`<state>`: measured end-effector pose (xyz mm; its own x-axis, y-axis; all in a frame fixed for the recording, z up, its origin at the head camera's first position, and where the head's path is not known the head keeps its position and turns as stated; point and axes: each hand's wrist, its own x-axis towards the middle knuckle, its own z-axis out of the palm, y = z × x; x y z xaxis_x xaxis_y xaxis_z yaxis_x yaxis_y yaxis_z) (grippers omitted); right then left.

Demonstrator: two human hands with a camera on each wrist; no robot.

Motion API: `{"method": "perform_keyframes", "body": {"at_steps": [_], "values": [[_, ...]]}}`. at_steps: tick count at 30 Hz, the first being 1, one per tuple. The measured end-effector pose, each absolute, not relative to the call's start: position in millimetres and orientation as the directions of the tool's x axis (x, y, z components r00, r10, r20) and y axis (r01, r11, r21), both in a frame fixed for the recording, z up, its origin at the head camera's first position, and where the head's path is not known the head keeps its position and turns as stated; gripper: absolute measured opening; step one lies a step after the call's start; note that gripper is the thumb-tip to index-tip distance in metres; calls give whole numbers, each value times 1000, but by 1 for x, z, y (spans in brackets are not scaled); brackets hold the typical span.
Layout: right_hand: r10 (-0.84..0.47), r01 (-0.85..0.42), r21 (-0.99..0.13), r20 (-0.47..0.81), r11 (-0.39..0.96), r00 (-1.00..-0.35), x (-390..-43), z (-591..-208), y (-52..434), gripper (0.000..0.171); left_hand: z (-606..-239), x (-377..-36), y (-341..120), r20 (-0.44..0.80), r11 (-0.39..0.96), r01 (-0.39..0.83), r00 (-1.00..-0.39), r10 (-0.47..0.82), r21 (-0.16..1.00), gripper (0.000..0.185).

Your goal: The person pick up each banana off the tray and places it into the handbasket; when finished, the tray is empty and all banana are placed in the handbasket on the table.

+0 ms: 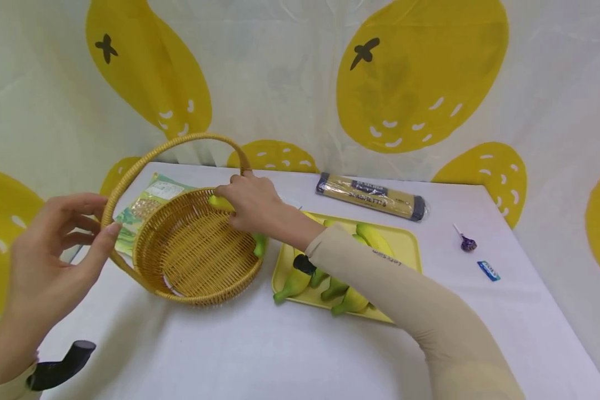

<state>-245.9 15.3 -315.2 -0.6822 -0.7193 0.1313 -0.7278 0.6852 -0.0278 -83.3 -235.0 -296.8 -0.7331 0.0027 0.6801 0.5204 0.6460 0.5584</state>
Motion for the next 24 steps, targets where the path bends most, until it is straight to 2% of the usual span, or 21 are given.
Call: {"method": "perform_keyframes", "body": {"at_steps": [7, 17, 24], "values": [[-738, -743, -21, 105, 669, -667, -257, -317, 3, 53, -296, -83, -235, 676, 655, 511, -737, 2, 556, 46], [-754, -751, 90, 14, 655, -656, -266, -320, -16, 55, -298, -83, -235, 688, 644, 530, -726, 8, 552, 47], [-766, -765, 102, -35, 636, -641, -266, -328, -32, 58, -298, -80, -235, 680, 637, 529, -733, 10, 561, 48]]}}
